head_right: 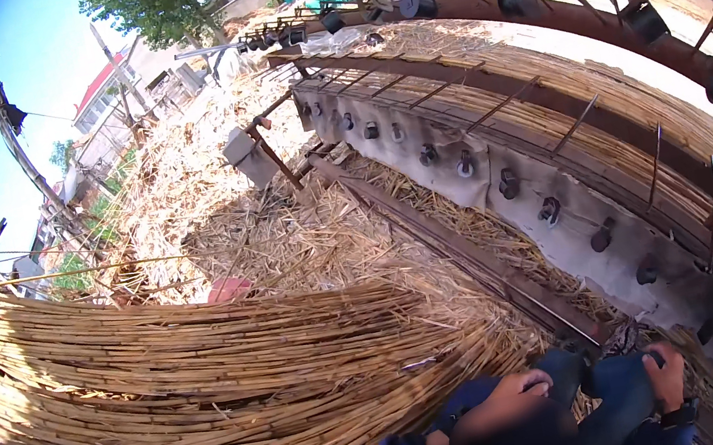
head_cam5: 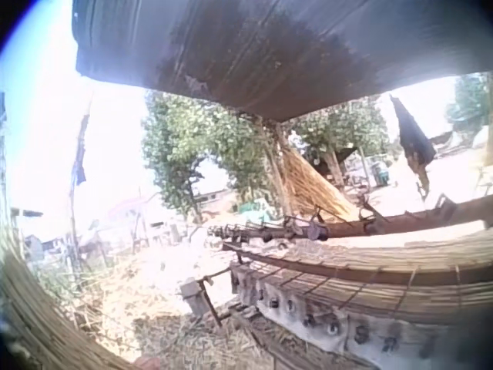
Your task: Using a machine to weave long reeds together into a mat.
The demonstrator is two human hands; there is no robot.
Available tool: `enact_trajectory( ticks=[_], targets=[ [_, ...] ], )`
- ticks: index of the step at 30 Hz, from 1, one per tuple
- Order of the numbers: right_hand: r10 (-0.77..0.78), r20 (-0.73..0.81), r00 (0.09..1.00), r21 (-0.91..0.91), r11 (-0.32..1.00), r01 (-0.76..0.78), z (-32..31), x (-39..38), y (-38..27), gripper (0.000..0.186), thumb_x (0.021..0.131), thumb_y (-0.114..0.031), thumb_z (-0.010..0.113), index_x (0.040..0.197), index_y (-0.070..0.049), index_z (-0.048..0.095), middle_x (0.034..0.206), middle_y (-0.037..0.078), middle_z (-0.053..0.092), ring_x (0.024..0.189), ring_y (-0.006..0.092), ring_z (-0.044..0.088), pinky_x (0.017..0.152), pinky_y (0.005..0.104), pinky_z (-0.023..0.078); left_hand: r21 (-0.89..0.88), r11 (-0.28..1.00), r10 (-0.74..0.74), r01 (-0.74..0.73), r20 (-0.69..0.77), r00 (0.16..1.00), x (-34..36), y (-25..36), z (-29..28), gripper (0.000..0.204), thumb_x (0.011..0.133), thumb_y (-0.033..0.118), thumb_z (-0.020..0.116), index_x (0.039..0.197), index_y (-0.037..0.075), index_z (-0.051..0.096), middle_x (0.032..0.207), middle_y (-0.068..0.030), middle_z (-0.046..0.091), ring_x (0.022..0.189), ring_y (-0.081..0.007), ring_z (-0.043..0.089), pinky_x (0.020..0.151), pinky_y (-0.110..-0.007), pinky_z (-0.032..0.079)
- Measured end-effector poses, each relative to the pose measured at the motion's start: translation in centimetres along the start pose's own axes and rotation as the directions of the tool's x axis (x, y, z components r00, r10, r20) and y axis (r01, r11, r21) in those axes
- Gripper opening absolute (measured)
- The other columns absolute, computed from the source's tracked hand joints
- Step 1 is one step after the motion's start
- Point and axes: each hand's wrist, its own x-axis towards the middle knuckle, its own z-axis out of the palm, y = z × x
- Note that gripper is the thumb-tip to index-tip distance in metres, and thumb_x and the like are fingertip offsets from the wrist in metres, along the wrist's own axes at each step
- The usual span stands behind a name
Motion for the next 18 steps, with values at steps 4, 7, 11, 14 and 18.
enact_trajectory(
  ticks=[4,7,11,14,18],
  targets=[
    [0.032,0.166,0.986,0.088,0.995,-0.047,-0.7,0.5,1.8,0.022,0.075,-0.012,0.057,0.09,0.004,0.057,0.086,0.014,0.059,0.084,0.0231,0.056,0.079,0.033,0.041,0.162,0.986,0.093,-0.033,-0.381,0.92,-2.8,-2.3,-7.1,0.02,0.086,0.013,0.052,0.099,-0.002,0.056,0.079,-0.0058,0.059,0.071,-0.0116,0.056,0.067,-0.026,0.046],
    [0.089,0.267,0.96,0.093,0.989,-0.117,-1.1,1.2,2.5,0.025,0.081,-0.016,0.055,0.096,0.003,0.057,0.093,0.011,0.058,0.092,0.0202,0.053,0.085,0.0309,0.039,0.009,0.997,0.053,-0.078,-0.809,0.585,-7.1,-3.6,-15.4,0.033,0.085,0.013,0.057,0.112,-0.003,0.049,0.091,-0.0092,0.058,0.081,-0.0146,0.057,0.072,-0.026,0.046],
    [0.071,0.372,0.926,0.082,0.991,-0.109,-1.0,2.0,2.6,0.027,0.083,-0.02,0.054,0.096,0.003,0.056,0.095,0.011,0.058,0.093,0.0204,0.052,0.086,0.0308,0.037,0.101,0.987,0.056,-0.127,-0.946,-0.318,-18.6,-2.4,-27.0,0.042,0.082,0.008,0.054,0.119,-0.007,0.039,0.083,-0.0071,0.053,0.073,-0.0146,0.05,0.068,-0.028,0.042],
    [0.073,0.349,0.934,0.044,0.995,-0.094,-0.7,2.1,2.3,0.027,0.083,-0.018,0.05,0.098,0.003,0.055,0.093,0.012,0.057,0.092,0.0207,0.051,0.085,0.0322,0.038,0.111,0.968,0.248,0.225,-0.562,-0.789,-28.1,0.2,-32.0,0.04,0.078,0.01,0.059,0.111,-0.008,0.045,0.082,-0.0125,0.051,0.071,-0.0238,0.048,0.068,-0.038,0.041],
    [0.104,0.352,0.93,0.018,0.993,-0.118,-0.5,2.3,2.1,0.029,0.085,-0.022,0.05,0.098,0.003,0.056,0.094,0.012,0.057,0.093,0.0221,0.051,0.086,0.0321,0.037,0.028,0.961,0.262,0.274,-0.397,-0.88,-35.0,3.2,-34.3,0.038,0.077,0.011,0.059,0.108,-0.007,0.048,0.075,-0.0123,0.055,0.067,-0.027,0.051,0.066,-0.04,0.042]
  ],
)
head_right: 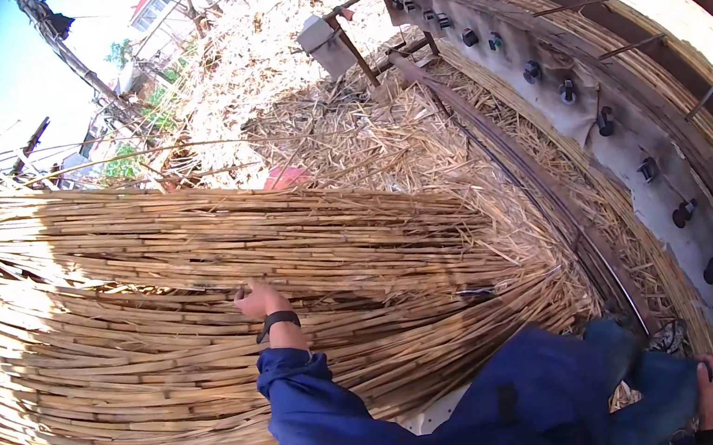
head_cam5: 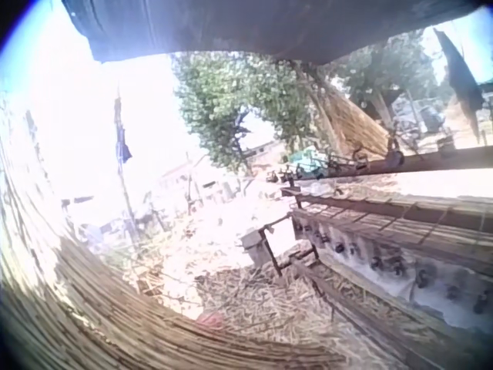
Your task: Using a machine to weave long reeds together into a mat.
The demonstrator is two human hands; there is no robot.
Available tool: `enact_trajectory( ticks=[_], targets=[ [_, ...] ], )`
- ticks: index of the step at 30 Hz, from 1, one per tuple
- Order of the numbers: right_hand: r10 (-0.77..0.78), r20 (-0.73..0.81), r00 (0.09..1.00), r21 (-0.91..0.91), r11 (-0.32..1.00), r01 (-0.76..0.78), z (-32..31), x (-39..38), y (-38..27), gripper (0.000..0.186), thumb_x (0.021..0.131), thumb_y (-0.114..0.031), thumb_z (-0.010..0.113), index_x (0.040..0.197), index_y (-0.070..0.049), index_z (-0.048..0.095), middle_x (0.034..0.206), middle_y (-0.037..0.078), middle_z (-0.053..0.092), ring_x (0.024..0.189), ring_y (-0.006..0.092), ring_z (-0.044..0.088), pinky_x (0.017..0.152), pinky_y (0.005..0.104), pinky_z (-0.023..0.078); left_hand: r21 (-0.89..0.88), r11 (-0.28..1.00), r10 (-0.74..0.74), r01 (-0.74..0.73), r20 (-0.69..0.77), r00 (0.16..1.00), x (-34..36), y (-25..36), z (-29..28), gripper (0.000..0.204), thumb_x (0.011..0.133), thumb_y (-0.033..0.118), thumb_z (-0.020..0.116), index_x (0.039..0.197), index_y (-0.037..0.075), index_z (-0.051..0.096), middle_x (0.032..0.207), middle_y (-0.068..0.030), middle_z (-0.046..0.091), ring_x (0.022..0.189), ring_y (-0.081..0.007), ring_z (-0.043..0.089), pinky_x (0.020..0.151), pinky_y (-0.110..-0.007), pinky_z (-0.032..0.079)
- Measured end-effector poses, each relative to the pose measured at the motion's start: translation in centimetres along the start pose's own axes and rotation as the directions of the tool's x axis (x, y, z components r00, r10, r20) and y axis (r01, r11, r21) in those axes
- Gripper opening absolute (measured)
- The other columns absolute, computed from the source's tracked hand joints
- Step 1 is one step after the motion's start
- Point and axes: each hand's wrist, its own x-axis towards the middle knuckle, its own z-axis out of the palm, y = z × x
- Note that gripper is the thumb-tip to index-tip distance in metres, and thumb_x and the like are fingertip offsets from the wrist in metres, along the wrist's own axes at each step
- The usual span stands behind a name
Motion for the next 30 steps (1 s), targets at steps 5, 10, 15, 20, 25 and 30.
enact_trajectory(
  ticks=[5,10,15,20,25,30],
  targets=[
    [-0.012,-0.025,1.0,-0.049,0.999,0.011,0.1,-0.1,1.0,0.03,0.087,-0.025,0.051,0.099,0.002,0.056,0.1,0.013,0.056,0.097,0.0225,0.05,0.089,0.0323,0.036,0.296,0.947,0.084,-0.122,0.137,0.987,2.3,2.2,1.6,0.032,0.076,0.009,0.057,0.104,-0.004,0.046,0.075,-0.0142,0.059,0.069,-0.0269,0.059,0.069,-0.041,0.048],
    [-0.106,-0.192,0.976,-0.041,0.994,0.1,0.8,-0.2,2.3,0.025,0.082,-0.02,0.051,0.092,0.003,0.056,0.09,0.014,0.056,0.09,0.0247,0.051,0.085,0.0338,0.037,-0.021,0.799,-0.522,0.601,0.472,0.711,4.7,2.5,4.0,0.037,0.078,0.013,0.058,0.109,-0.005,0.047,0.087,-0.0204,0.062,0.069,-0.0339,0.061,0.064,-0.048,0.048],
    [-0.134,-0.171,0.976,-0.018,0.991,0.133,1.1,0.0,0.8,0.026,0.079,-0.021,0.053,0.089,0.003,0.057,0.086,0.013,0.058,0.085,0.0243,0.054,0.08,0.0338,0.04,0.386,0.895,0.067,-0.226,0.383,0.921,2.5,3.2,4.6,0.033,0.079,0.021,0.053,0.094,-0.007,0.056,0.093,-0.0274,0.06,0.091,-0.0404,0.056,0.081,-0.042,0.043],
    [-0.095,-0.177,0.98,-0.04,0.995,0.089,0.5,-0.4,-2.0,0.027,0.074,-0.022,0.059,0.088,0.002,0.06,0.082,0.014,0.061,0.08,0.027,0.058,0.074,0.036,0.044,-0.454,0.885,0.257,0.105,0.664,0.702,-8.4,11.3,2.4,0.014,0.088,0.008,0.041,0.078,0.0,0.045,0.062,-0.0081,0.056,0.054,-0.0135,0.052,0.054,-0.026,0.044],
    [-0.193,-0.125,0.973,-0.174,0.97,0.169,0.5,-0.6,-4.9,0.025,0.072,-0.018,0.062,0.087,0.001,0.063,0.081,0.017,0.062,0.081,0.0307,0.059,0.075,0.0373,0.045,-0.776,0.631,0.753,0.024,0.619,0.226,-23.4,20.6,-3.1,0.008,0.09,0.007,0.044,0.093,-0.001,0.042,0.066,-0.0091,0.054,0.06,-0.0176,0.055,0.056,-0.029,0.044],
    [-0.333,-0.278,0.901,-0.191,0.938,0.288,-3.1,-1.4,-13.9,0.055,0.073,-0.021,0.065,0.12,-0.002,0.043,0.115,0.02,0.049,0.107,0.0379,0.047,0.088,0.04,0.04,-0.819,0.569,0.821,0.071,0.559,-0.119,-38.7,27.4,-7.5,0.019,0.09,0.016,0.046,0.099,0.0,0.042,0.068,-0.0182,0.056,0.061,-0.0395,0.055,0.052,-0.041,0.043]
  ],
)
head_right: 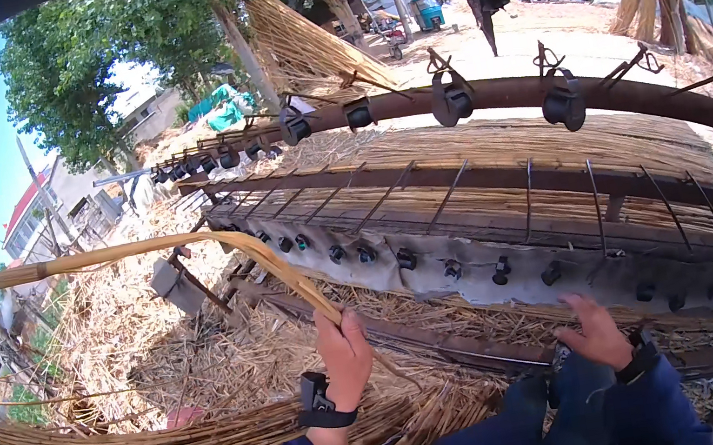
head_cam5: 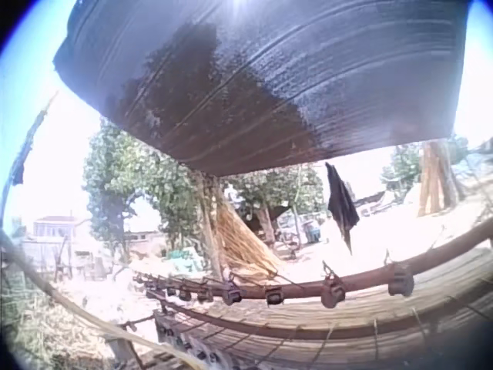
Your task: Using a machine to weave long reeds together into a mat.
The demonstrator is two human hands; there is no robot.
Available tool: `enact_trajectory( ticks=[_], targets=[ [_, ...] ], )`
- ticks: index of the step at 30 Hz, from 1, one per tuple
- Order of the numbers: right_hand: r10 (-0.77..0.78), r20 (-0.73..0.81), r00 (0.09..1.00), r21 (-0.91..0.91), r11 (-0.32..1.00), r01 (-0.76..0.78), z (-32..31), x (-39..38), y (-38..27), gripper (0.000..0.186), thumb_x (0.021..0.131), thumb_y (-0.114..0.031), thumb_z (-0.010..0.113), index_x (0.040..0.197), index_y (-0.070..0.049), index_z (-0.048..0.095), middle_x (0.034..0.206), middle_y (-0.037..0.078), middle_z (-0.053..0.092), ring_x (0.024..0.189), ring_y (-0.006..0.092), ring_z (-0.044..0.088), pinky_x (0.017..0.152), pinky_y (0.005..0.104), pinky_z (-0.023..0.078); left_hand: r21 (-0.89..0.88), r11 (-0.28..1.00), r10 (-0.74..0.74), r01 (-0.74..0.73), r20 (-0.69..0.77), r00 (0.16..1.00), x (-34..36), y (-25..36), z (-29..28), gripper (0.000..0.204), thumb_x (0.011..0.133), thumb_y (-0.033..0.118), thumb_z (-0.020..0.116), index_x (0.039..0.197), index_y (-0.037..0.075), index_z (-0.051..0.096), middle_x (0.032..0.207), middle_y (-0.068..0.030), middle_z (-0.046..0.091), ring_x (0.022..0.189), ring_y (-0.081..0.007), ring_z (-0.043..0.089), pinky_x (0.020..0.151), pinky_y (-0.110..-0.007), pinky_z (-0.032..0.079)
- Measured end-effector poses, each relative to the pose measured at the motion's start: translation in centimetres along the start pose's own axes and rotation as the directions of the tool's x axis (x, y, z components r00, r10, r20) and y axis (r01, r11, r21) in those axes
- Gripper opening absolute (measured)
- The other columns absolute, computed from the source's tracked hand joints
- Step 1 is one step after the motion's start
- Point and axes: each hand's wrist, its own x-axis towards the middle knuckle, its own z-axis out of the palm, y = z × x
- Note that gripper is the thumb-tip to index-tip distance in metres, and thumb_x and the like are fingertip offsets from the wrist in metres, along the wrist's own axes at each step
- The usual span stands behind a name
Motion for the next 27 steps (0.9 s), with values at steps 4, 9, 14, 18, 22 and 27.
enact_trajectory(
  ticks=[4,9,14,18,22,27],
  targets=[
    [-0.282,-0.457,0.844,-0.079,0.957,0.278,-10.2,3.8,-8.8,0.066,0.075,-0.027,0.066,0.127,0.0,0.035,0.124,0.021,0.043,0.116,0.0379,0.041,0.096,0.0391,0.034,-0.069,0.981,0.191,-0.179,0.271,0.944,-0.1,4.7,12.2,0.019,0.09,0.017,0.047,0.101,0.004,0.043,0.07,-0.0191,0.056,0.062,-0.042,0.054,0.052,-0.045,0.042],
    [-0.699,-0.387,0.602,-0.393,0.715,0.578,-17.4,6.0,-17.0,0.07,0.074,-0.039,0.064,0.126,-0.001,0.036,0.115,0.018,0.048,0.105,0.0349,0.048,0.089,0.0422,0.038,-0.258,0.846,0.531,-0.466,0.336,0.778,-3.3,6.2,22.1,0.023,0.089,0.019,0.048,0.107,0.005,0.045,0.077,-0.0216,0.058,0.07,-0.0426,0.055,0.057,-0.046,0.043],
    [-0.732,-0.543,0.412,-0.325,0.635,0.701,-17.0,4.5,-18.3,0.023,0.081,-0.024,0.06,0.087,-0.007,0.045,0.074,0.008,0.051,0.062,0.0292,0.056,0.051,0.0386,0.045,-0.397,0.795,0.599,-0.459,0.391,0.698,-8.1,6.3,26.7,0.024,0.087,0.019,0.051,0.106,0.003,0.048,0.079,-0.0215,0.058,0.073,-0.0416,0.055,0.061,-0.045,0.044],
    [-0.587,-0.708,0.393,-0.351,0.775,0.525,-23.0,3.8,-14.3,0.017,0.086,-0.017,0.056,0.082,-0.006,0.044,0.065,0.013,0.051,0.056,0.0332,0.053,0.046,0.04,0.04,-0.345,0.907,0.405,-0.24,0.568,0.716,-10.8,5.5,28.0,0.024,0.087,0.018,0.052,0.105,0.003,0.05,0.079,-0.0208,0.058,0.074,-0.0407,0.056,0.064,-0.044,0.044],
    [-0.557,-0.813,0.17,-0.484,0.808,0.336,-31.3,0.0,-10.0,0.025,0.094,-0.026,0.046,0.083,-0.003,0.05,0.055,0.005,0.041,0.048,0.0093,0.038,0.044,0.0273,0.035,-0.382,0.902,0.414,-0.2,0.638,0.65,-13.1,5.5,28.6,0.02,0.084,0.019,0.056,0.092,0.001,0.055,0.068,-0.0186,0.054,0.063,-0.038,0.053,0.059,-0.043,0.042],
    [-0.453,-0.889,0.07,-0.414,0.859,0.302,-38.6,-8.8,-4.6,0.033,0.096,-0.031,0.039,0.078,-0.005,0.048,0.055,-0.005,0.036,0.045,0.0025,0.032,0.041,0.0194,0.028,-0.404,0.823,0.565,-0.4,0.504,0.653,-13.5,7.2,28.0,0.023,0.082,0.022,0.06,0.1,0.008,0.056,0.078,-0.0115,0.059,0.068,-0.0302,0.059,0.058,-0.038,0.046]
  ],
)
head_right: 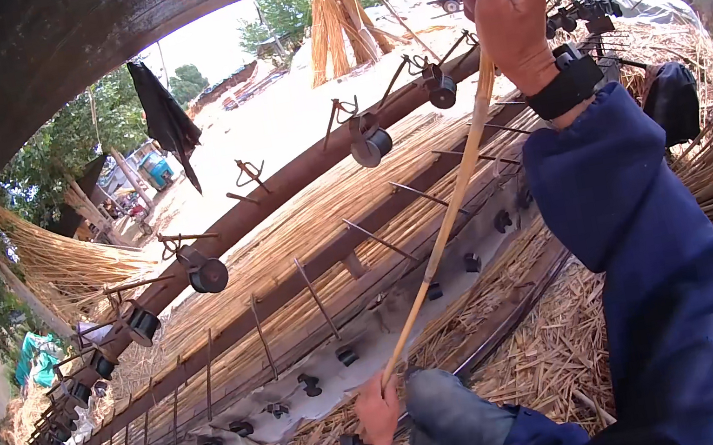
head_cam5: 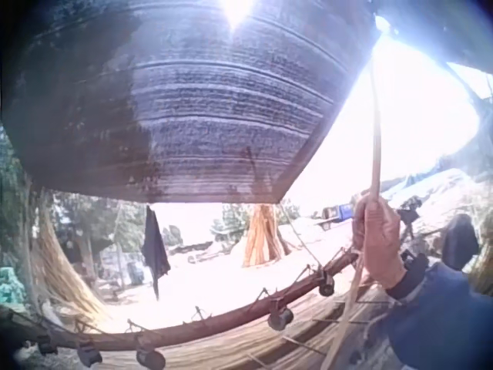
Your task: Using a machine to weave long reeds together into a mat.
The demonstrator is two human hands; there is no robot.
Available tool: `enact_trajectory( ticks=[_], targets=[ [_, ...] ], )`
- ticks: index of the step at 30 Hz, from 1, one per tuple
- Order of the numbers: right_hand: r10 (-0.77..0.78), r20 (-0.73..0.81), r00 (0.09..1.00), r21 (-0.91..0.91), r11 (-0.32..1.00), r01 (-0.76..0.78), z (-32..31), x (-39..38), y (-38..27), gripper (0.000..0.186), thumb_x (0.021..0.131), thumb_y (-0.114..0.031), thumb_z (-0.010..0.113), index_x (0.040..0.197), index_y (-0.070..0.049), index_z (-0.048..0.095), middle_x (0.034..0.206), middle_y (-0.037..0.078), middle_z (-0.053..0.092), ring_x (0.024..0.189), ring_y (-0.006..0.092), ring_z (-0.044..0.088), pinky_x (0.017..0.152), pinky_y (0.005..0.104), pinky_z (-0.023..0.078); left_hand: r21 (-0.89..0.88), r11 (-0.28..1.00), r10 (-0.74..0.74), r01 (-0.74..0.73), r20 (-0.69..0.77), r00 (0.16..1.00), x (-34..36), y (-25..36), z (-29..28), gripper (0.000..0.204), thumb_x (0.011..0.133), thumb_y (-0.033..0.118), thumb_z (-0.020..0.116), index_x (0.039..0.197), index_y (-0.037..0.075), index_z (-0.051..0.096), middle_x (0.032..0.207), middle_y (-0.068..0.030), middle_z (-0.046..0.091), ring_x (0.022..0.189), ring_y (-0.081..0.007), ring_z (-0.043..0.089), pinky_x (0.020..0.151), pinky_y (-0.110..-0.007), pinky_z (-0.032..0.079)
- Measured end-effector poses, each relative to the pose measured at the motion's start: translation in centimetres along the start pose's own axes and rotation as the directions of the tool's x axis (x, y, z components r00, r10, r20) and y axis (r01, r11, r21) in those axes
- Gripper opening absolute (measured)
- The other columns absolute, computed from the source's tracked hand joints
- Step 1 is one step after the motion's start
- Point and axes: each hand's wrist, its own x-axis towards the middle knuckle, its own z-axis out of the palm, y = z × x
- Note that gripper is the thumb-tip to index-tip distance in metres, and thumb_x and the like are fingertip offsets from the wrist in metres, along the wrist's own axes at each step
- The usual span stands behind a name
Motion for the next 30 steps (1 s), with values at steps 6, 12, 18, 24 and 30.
enact_trajectory(
  ticks=[6,12,18,24,30],
  targets=[
    [0.112,-0.333,0.936,-0.279,0.937,-0.211,-12.4,-14.2,9.0,0.03,0.096,-0.03,0.039,0.079,-0.006,0.045,0.056,-0.003,0.04,0.045,0.0052,0.038,0.04,0.021,0.031,0.302,0.944,0.042,-0.133,0.288,0.957,1.0,-0.7,-2.8,0.021,0.081,0.027,0.059,0.096,0.013,0.056,0.069,-0.0054,0.056,0.062,-0.0252,0.059,0.053,-0.037,0.047],
    [0.319,-0.734,0.6,-0.472,0.397,-0.787,-18.3,-36.4,12.7,0.034,0.092,-0.03,0.042,0.082,0.002,0.049,0.06,0.014,0.047,0.054,0.0282,0.048,0.054,0.038,0.037,0.397,0.916,-0.28,-0.061,0.74,0.612,0.5,-2.7,-4.8,0.044,0.084,0.037,0.053,0.115,0.006,0.053,0.087,-0.0197,0.061,0.075,-0.0369,0.058,0.067,-0.044,0.048],
    [0.125,-0.687,0.716,-0.704,0.128,-0.698,-19.6,-46.7,14.5,0.029,0.092,-0.024,0.042,0.094,0.003,0.051,0.072,0.022,0.054,0.066,0.0379,0.053,0.059,0.04,0.041,0.344,0.91,-0.045,-0.23,0.635,0.771,-0.2,-6.0,-3.5,0.024,0.088,0.028,0.048,0.096,0.01,0.062,0.078,-0.0147,0.063,0.071,-0.0341,0.059,0.062,-0.044,0.047],
    [0.149,-0.852,0.501,-0.502,0.032,-0.864,-22.2,-46.7,14.0,0.03,0.091,-0.026,0.042,0.09,0.001,0.053,0.072,0.023,0.055,0.069,0.041,0.054,0.061,0.0432,0.042,0.239,0.935,0.049,-0.262,0.643,0.764,-1.0,-9.1,-4.0,0.023,0.087,0.027,0.051,0.095,0.009,0.064,0.074,-0.016,0.061,0.069,-0.0338,0.058,0.06,-0.043,0.046],
    [0.201,-0.888,0.414,-0.439,-0.1,-0.893,-24.3,-40.9,14.8,0.039,0.091,-0.033,0.041,0.082,0.001,0.058,0.072,0.024,0.058,0.074,0.0415,0.057,0.065,0.0447,0.043,0.298,0.923,0.013,-0.245,0.61,0.792,-0.4,-7.4,-6.1,0.021,0.085,0.024,0.054,0.095,0.009,0.064,0.073,-0.0159,0.06,0.068,-0.033,0.058,0.059,-0.043,0.046]
  ],
)
